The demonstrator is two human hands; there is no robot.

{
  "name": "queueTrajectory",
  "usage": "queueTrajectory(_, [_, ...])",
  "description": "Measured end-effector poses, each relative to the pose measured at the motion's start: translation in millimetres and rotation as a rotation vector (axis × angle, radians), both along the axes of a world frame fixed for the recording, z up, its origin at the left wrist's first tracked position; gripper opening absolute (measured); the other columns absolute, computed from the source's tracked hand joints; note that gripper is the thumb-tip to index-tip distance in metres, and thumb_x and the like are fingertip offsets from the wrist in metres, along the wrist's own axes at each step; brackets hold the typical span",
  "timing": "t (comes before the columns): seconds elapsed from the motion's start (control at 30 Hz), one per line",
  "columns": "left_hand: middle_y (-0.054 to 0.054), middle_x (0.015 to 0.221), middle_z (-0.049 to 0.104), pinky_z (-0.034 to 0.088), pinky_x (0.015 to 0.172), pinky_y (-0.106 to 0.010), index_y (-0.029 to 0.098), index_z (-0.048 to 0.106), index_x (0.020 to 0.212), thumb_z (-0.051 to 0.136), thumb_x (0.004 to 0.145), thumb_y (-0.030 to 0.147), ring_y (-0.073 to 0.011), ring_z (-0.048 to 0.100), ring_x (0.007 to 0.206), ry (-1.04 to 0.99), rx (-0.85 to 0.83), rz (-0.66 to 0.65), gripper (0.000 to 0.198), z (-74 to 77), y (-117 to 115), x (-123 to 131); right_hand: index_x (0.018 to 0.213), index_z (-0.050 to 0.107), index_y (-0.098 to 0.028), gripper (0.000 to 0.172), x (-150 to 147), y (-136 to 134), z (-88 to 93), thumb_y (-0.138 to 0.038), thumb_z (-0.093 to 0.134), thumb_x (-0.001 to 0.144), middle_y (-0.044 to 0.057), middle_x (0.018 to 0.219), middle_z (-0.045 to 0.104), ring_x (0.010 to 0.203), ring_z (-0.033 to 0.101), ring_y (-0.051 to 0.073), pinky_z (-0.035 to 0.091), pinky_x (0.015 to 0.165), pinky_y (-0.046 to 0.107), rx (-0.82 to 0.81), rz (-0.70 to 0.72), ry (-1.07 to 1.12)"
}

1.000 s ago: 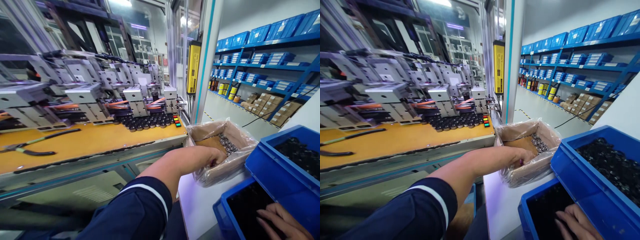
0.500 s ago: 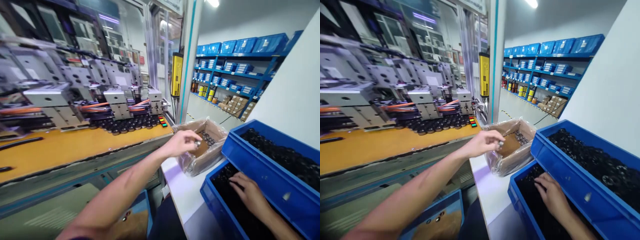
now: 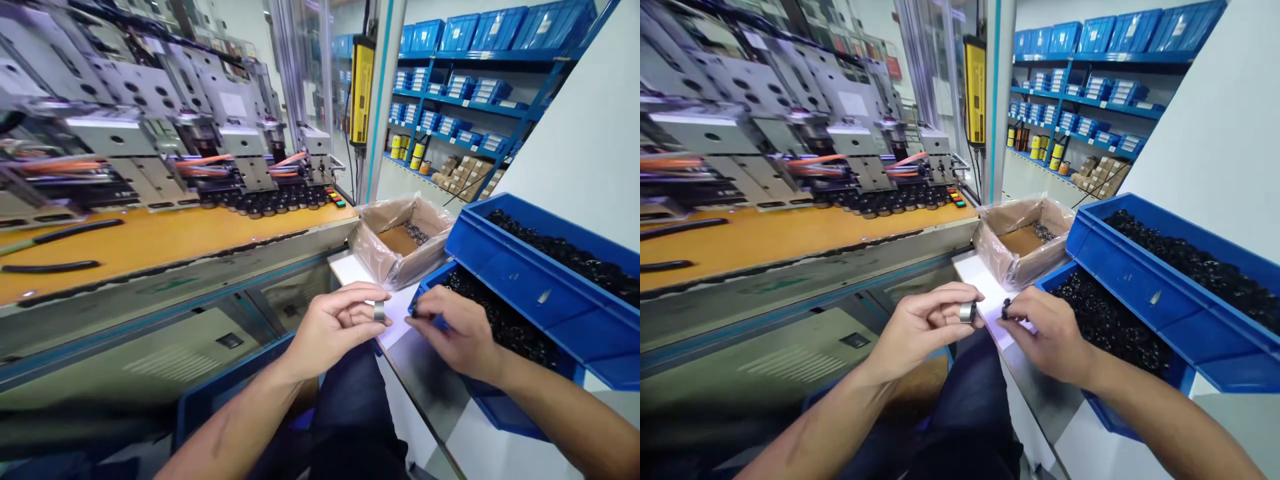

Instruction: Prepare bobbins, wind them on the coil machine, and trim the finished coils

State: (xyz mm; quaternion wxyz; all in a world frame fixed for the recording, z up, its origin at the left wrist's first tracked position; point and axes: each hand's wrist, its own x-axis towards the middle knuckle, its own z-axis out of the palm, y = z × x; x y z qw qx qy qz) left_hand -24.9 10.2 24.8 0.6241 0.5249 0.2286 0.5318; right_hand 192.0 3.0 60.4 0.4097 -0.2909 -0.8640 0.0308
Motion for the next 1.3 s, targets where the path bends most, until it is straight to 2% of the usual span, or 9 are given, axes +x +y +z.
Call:
queueTrajectory(0.1, [-0.003, 0.093, 0.076, 0.056, 0.065, -0.011, 0.025, 0.077, 0.102, 0.076, 0.072, 0.003, -0.0065, 0.07, 0.068, 0.004, -0.05, 0.004, 0.038, 0.9, -14.6, 0.3, 0.09, 0.06, -0.016, 0.007, -17.0, -14.4, -10.8, -0.012, 0.065, 0.087, 0.005, 0.077, 0.068, 0.07, 0.064, 0.013, 0.054, 0.063, 0.024, 0.049, 0.089, 0.039])
queueTrajectory(0.23, [-0.003, 0.093, 0.078, 0.055, 0.064, -0.009, 0.022, 0.078, 0.097, 0.075, 0.071, 0.002, -0.0053, 0.068, 0.067, 0.037, -0.014, 0.028, 0.034, -2.1, -23.2, 6.6, 0.09, 0.061, -0.014, 0.007, -16.8, -19.8, -23.5, -0.012, 0.067, 0.086, 0.007, 0.078, 0.069, 0.071, 0.065, 0.014, 0.055, 0.063, 0.024, 0.072, 0.112, 0.032])
queueTrajectory(0.47, [-0.004, 0.078, 0.077, 0.053, 0.062, -0.012, 0.017, 0.079, 0.097, 0.083, 0.062, 0.008, -0.0069, 0.063, 0.062, 0.201, 0.035, 0.126, 0.036, -10.8, -25.4, 14.9, 0.089, 0.062, -0.014, 0.004, -13.7, -21.0, -24.2, -0.011, 0.061, 0.088, 0.007, 0.076, 0.068, 0.071, 0.065, 0.015, 0.056, 0.064, 0.024, 0.07, 0.09, 0.025])
queueTrajectory(0.57, [-0.005, 0.08, 0.078, 0.055, 0.065, -0.016, 0.016, 0.079, 0.098, 0.084, 0.063, 0.012, -0.0091, 0.064, 0.063, 0.251, 0.057, 0.161, 0.036, -12.4, -25.9, 13.7, 0.095, 0.062, -0.014, 0.008, -12.0, -21.0, -23.9, -0.01, 0.061, 0.088, 0.006, 0.081, 0.069, 0.075, 0.066, 0.014, 0.056, 0.067, 0.023, 0.085, 0.097, 0.01])
queueTrajectory(0.67, [-0.007, 0.088, 0.079, 0.058, 0.069, -0.02, 0.016, 0.077, 0.101, 0.084, 0.063, 0.014, -0.0128, 0.069, 0.069, 0.226, 0.024, 0.156, 0.039, -12.5, -26.4, 13.3, 0.105, 0.06, -0.013, 0.019, -8.1, -19.3, -23.9, -0.012, 0.063, 0.087, 0.007, 0.086, 0.068, 0.075, 0.065, 0.014, 0.056, 0.066, 0.024, 0.053, 0.098, 0.028])
queueTrajectory(0.77, [-0.004, 0.078, 0.079, 0.059, 0.068, -0.02, 0.015, 0.077, 0.097, 0.085, 0.062, 0.011, -0.0134, 0.071, 0.067, 0.188, -0.017, 0.141, 0.036, -12.4, -26.5, 14.4, 0.113, 0.06, -0.014, 0.025, -4.8, -16.8, -23.7, -0.012, 0.062, 0.088, 0.009, 0.091, 0.064, 0.078, 0.065, 0.015, 0.057, 0.066, 0.026, 0.043, 0.079, 0.013])
queueTrajectory(0.9, [-0.004, 0.078, 0.079, 0.061, 0.07, -0.022, 0.015, 0.077, 0.096, 0.084, 0.061, 0.009, -0.0157, 0.074, 0.069, 0.145, -0.061, 0.087, 0.036, -12.9, -26.0, 16.1, 0.111, 0.061, -0.016, 0.022, -3.6, -15.4, -22.5, -0.015, 0.061, 0.09, 0.008, 0.09, 0.063, 0.081, 0.065, 0.015, 0.058, 0.067, 0.026, 0.089, 0.053, -0.014])
queueTrajectory(1.1, [-0.004, 0.074, 0.078, 0.062, 0.068, -0.024, 0.014, 0.078, 0.097, 0.085, 0.061, 0.009, -0.0155, 0.072, 0.065, 0.172, -0.065, 0.05, 0.038, -12.7, -25.6, 16.3, 0.103, 0.061, -0.013, 0.018, 0.1, -14.8, -23.0, -0.018, 0.066, 0.087, 0.01, 0.087, 0.067, 0.077, 0.066, 0.015, 0.055, 0.061, 0.025, 0.217, 0.031, -0.096])
queueTrajectory(1.3, [0.0, 0.065, 0.075, 0.059, 0.061, -0.018, 0.016, 0.079, 0.094, 0.086, 0.059, 0.008, -0.0116, 0.069, 0.058, 0.149, -0.084, 0.018, 0.036, -11.9, -25.7, 16.3, 0.109, 0.061, -0.013, 0.022, 4.2, -15.0, -22.7, -0.018, 0.064, 0.088, 0.009, 0.089, 0.067, 0.076, 0.065, 0.015, 0.055, 0.063, 0.026, 0.286, 0.066, -0.155])
